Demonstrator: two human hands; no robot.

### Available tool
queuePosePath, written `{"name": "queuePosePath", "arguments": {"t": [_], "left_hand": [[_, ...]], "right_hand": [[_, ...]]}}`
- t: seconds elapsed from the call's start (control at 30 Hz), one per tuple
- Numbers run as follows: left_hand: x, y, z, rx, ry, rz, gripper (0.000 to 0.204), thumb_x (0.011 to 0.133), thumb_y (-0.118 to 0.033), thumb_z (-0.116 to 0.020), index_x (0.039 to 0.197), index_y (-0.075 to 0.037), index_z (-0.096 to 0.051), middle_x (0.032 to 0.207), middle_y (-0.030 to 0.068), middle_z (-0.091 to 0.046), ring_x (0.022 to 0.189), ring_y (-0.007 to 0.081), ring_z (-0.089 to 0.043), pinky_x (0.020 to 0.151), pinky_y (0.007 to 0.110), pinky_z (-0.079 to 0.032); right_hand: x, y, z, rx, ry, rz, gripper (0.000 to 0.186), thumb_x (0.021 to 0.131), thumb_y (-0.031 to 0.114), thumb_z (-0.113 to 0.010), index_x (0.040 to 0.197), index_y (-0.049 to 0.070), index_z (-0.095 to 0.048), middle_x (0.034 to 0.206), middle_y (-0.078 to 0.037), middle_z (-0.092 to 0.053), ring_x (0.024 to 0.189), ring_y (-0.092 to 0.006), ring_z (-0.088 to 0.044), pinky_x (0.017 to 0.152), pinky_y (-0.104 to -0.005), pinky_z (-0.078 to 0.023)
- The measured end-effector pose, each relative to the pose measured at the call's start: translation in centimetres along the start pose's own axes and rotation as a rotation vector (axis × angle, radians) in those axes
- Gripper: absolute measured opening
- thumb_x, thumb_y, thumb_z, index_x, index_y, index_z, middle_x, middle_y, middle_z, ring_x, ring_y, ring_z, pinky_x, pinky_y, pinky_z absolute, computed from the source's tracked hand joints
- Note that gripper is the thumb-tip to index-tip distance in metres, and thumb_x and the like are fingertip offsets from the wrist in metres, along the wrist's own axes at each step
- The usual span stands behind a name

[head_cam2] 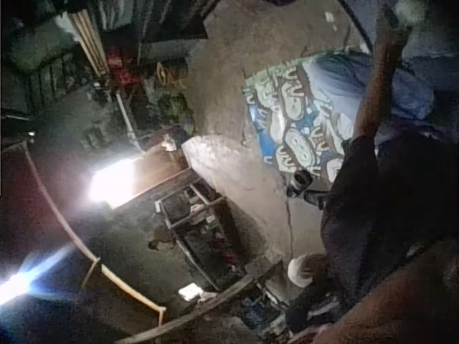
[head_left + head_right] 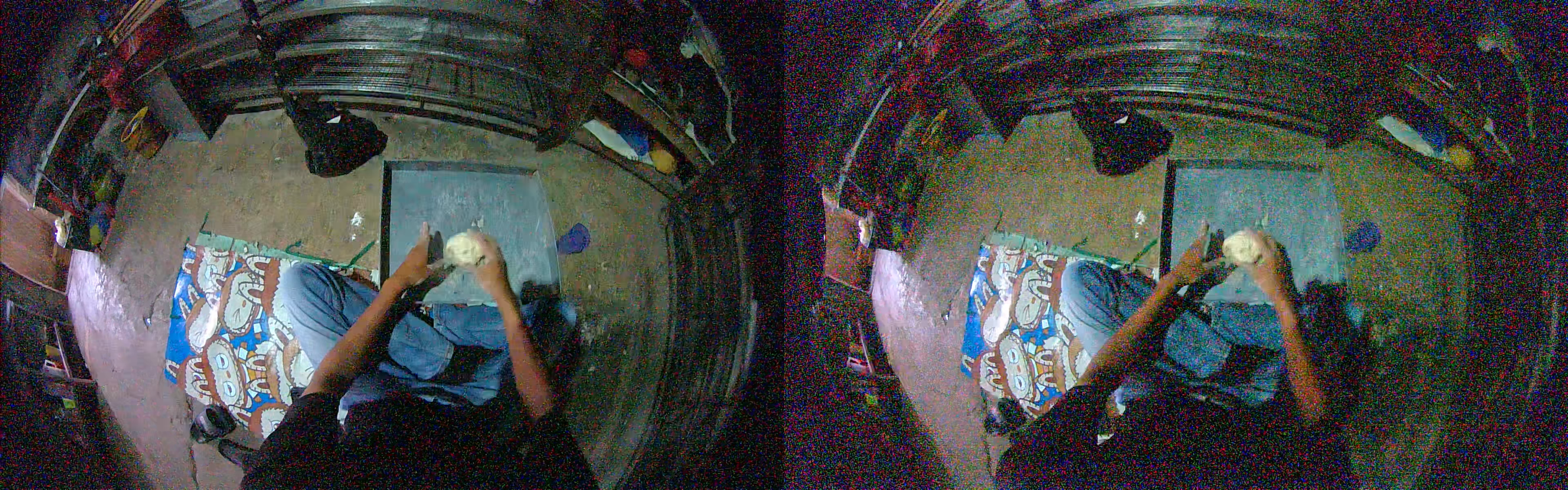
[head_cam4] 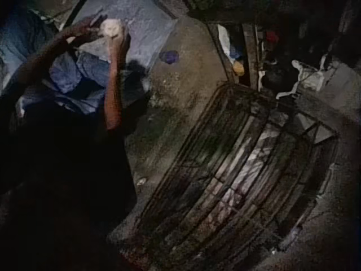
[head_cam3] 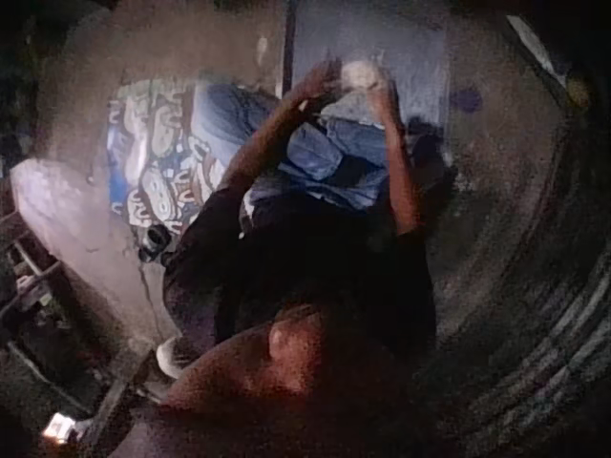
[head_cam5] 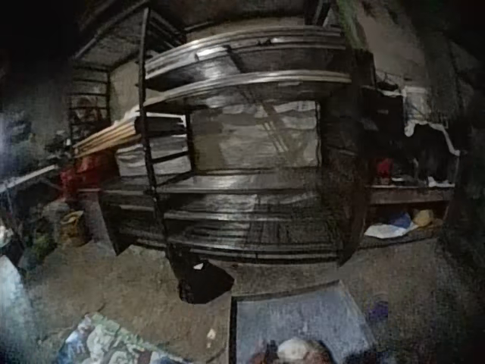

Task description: The person kneads a piece of dough by hand on a metal tray, repeatedly pressing, folding, and stretching it.

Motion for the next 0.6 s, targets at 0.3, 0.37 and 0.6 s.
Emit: {"name": "queuePosePath", "arguments": {"t": [0.3, 0.37, 0.6], "left_hand": [[-0.4, 2.3, -2.7, 0.684, 0.261, 0.147, 0.147, 0.046, -0.06, -0.086, 0.15, 0.002, -0.004, 0.155, 0.0303, -0.003, 0.144, 0.0481, -0.001, 0.112, 0.065, -0.009], [0.6, 0.9, -4.2, 0.736, 0.256, 0.146, 0.15, 0.043, -0.061, -0.086, 0.15, 0.003, -0.003, 0.155, 0.0303, -0.001, 0.144, 0.0475, 0.0, 0.112, 0.065, -0.007], [-0.9, 2.5, -3.1, 0.683, 0.311, 0.234, 0.151, 0.038, -0.066, -0.084, 0.149, 0.004, -0.01, 0.157, 0.0264, 0.006, 0.145, 0.0441, 0.006, 0.113, 0.064, -0.002]], "right_hand": [[2.9, 4.9, -2.6, -0.525, 0.52, -0.333, 0.073, 0.088, 0.063, -0.05, 0.138, 0.01, -0.048, 0.15, -0.021, -0.034, 0.139, -0.0431, -0.028, 0.105, -0.0677, -0.023], [0.5, -0.7, -6.0, -0.605, 0.216, -0.428, 0.069, 0.09, 0.06, -0.047, 0.138, 0.011, -0.047, 0.149, -0.024, -0.034, 0.138, -0.0506, -0.024, 0.102, -0.0747, -0.018], [0.5, -0.1, -9.2, -0.538, 0.104, -0.283, 0.068, 0.088, 0.058, -0.05, 0.135, 0.009, -0.052, 0.151, -0.022, -0.031, 0.14, -0.0473, -0.022, 0.104, -0.0721, -0.018]]}}
Point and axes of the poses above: each hand's wrist, its own x-axis towards the middle knuckle, its own z-axis out of the back of the hand, y = z × x, the point moved 4 cm from there along x, towards the middle knuckle
